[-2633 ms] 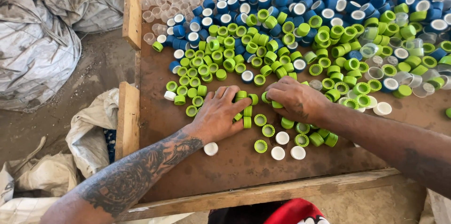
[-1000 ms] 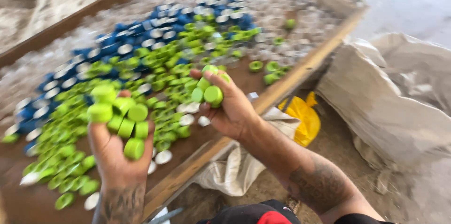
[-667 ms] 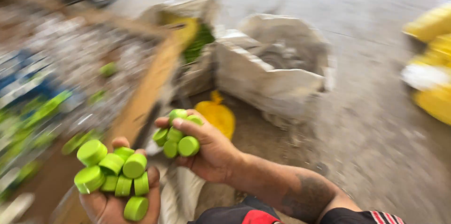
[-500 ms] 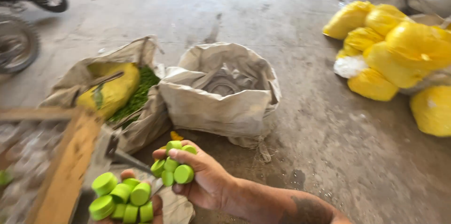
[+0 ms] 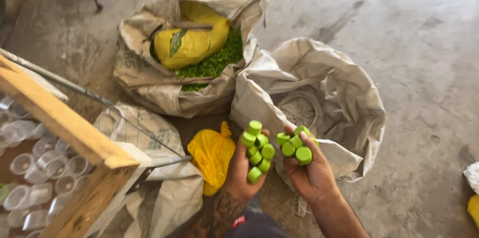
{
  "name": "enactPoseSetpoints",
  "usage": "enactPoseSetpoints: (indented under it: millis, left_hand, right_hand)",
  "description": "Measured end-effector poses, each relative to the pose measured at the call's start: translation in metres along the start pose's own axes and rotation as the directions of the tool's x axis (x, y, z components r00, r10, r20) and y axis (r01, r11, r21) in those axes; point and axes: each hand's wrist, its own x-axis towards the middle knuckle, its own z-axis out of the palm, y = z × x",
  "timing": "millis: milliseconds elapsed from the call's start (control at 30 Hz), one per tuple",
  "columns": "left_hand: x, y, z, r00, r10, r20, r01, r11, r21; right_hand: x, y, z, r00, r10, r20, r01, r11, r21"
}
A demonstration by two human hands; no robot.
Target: The person sorts plastic bottle caps by color on a wooden table, separating white, green, blue, and clear caps. They gather each color by hand and place them into corresponding large sacks on the floor.
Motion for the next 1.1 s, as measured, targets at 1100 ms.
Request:
enactPoseSetpoints:
  millis: [1100]
  left_hand:
    - [0.541, 0.249, -0.006, 0.74, 0.42, -0.526, -0.518, 0.854, -0.046]
  right_hand:
    - [0.604, -0.033, 0.161, 0.965, 0.22, -0.14, -0.219, 0.975, 0.022]
